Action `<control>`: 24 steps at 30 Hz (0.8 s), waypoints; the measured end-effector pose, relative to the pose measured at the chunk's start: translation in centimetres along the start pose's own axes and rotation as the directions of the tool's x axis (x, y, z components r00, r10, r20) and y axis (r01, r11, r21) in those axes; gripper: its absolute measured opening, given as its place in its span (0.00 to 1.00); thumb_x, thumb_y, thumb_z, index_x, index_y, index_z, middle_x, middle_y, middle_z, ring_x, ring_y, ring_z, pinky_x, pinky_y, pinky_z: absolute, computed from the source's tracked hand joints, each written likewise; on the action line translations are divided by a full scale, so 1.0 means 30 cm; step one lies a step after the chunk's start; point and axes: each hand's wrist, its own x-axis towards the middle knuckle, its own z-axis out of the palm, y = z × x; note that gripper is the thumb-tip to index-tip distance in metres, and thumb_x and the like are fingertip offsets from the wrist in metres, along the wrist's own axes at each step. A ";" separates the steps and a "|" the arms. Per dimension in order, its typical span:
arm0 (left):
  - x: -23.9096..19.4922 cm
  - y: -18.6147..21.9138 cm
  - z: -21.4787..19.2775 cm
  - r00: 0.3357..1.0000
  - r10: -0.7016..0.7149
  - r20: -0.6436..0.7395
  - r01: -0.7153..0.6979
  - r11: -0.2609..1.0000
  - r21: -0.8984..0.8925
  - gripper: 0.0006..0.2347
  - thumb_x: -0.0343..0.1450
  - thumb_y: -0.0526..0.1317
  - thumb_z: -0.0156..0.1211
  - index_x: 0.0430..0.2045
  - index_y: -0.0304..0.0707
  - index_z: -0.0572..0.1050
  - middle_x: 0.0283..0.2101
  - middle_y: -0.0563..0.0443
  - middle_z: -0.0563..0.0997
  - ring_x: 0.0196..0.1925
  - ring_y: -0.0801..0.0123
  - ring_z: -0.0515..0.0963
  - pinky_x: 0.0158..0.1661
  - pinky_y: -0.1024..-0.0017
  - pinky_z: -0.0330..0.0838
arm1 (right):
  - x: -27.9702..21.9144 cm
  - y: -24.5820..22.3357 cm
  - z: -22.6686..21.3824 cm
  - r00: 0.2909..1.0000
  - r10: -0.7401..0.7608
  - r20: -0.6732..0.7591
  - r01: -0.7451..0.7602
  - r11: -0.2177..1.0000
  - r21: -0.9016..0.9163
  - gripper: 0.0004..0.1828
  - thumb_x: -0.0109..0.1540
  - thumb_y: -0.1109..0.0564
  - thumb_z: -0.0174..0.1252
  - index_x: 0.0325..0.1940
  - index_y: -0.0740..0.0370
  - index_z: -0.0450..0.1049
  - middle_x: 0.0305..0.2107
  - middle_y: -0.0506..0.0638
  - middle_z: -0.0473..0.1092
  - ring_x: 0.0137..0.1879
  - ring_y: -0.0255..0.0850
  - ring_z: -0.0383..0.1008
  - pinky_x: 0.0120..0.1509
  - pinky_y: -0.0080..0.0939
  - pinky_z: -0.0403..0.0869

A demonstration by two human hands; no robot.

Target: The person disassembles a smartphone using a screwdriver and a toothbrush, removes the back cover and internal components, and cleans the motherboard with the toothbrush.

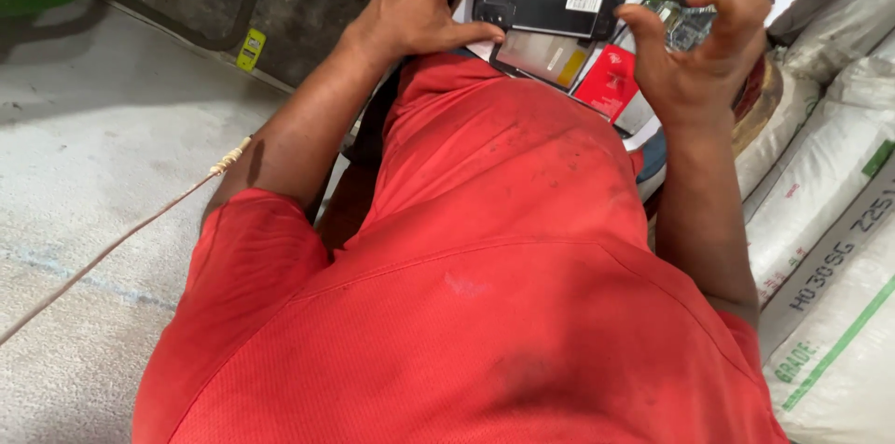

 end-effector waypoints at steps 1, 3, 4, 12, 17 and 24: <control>0.000 -0.004 0.005 0.999 0.030 -0.034 -0.029 0.999 0.023 0.35 0.69 0.56 0.79 0.70 0.49 0.68 0.65 0.51 0.78 0.67 0.59 0.74 0.67 0.53 0.57 | -0.001 0.008 -0.009 1.000 0.012 0.017 -0.011 1.000 -0.025 0.26 0.62 0.71 0.69 0.49 0.65 0.56 0.46 0.69 0.69 0.47 0.59 0.75 0.52 0.51 0.78; 0.000 -0.007 0.016 0.997 0.041 -0.058 -0.039 0.999 0.032 0.35 0.70 0.58 0.78 0.70 0.49 0.69 0.63 0.51 0.79 0.65 0.59 0.75 0.66 0.54 0.58 | -0.017 0.023 0.021 0.999 0.007 -0.033 -0.002 0.989 0.150 0.27 0.65 0.72 0.69 0.47 0.62 0.53 0.45 0.63 0.71 0.48 0.55 0.78 0.50 0.46 0.77; -0.002 -0.006 0.022 0.999 0.020 -0.048 -0.020 1.000 0.019 0.34 0.70 0.58 0.77 0.70 0.49 0.69 0.63 0.52 0.79 0.64 0.60 0.76 0.66 0.56 0.60 | -0.035 0.028 0.031 0.998 0.014 -0.059 0.000 0.971 0.237 0.28 0.67 0.72 0.69 0.46 0.60 0.51 0.44 0.60 0.72 0.48 0.53 0.80 0.49 0.44 0.77; 0.015 0.000 0.017 0.994 0.082 -0.077 -0.082 0.997 0.007 0.35 0.71 0.57 0.76 0.71 0.44 0.67 0.66 0.51 0.77 0.67 0.61 0.76 0.67 0.58 0.63 | -0.086 0.025 0.031 0.984 0.170 -0.053 -0.160 0.975 0.151 0.29 0.68 0.70 0.74 0.51 0.62 0.55 0.41 0.56 0.67 0.52 0.47 0.80 0.55 0.42 0.81; 0.025 -0.013 0.014 0.994 0.079 -0.079 -0.085 0.994 -0.075 0.35 0.70 0.57 0.79 0.69 0.43 0.69 0.66 0.49 0.77 0.69 0.61 0.77 0.64 0.61 0.65 | -0.036 -0.001 0.014 0.986 0.167 -0.008 -0.166 0.985 0.053 0.28 0.65 0.70 0.74 0.51 0.63 0.58 0.51 0.62 0.70 0.54 0.48 0.80 0.52 0.42 0.77; 0.055 0.008 0.000 0.995 0.062 -0.084 -0.068 0.996 -0.064 0.35 0.68 0.57 0.80 0.66 0.43 0.71 0.65 0.50 0.78 0.67 0.62 0.78 0.60 0.62 0.66 | 0.019 0.001 -0.002 0.979 0.203 -0.037 -0.201 0.979 0.035 0.29 0.62 0.68 0.75 0.51 0.60 0.58 0.47 0.62 0.66 0.49 0.54 0.76 0.55 0.49 0.77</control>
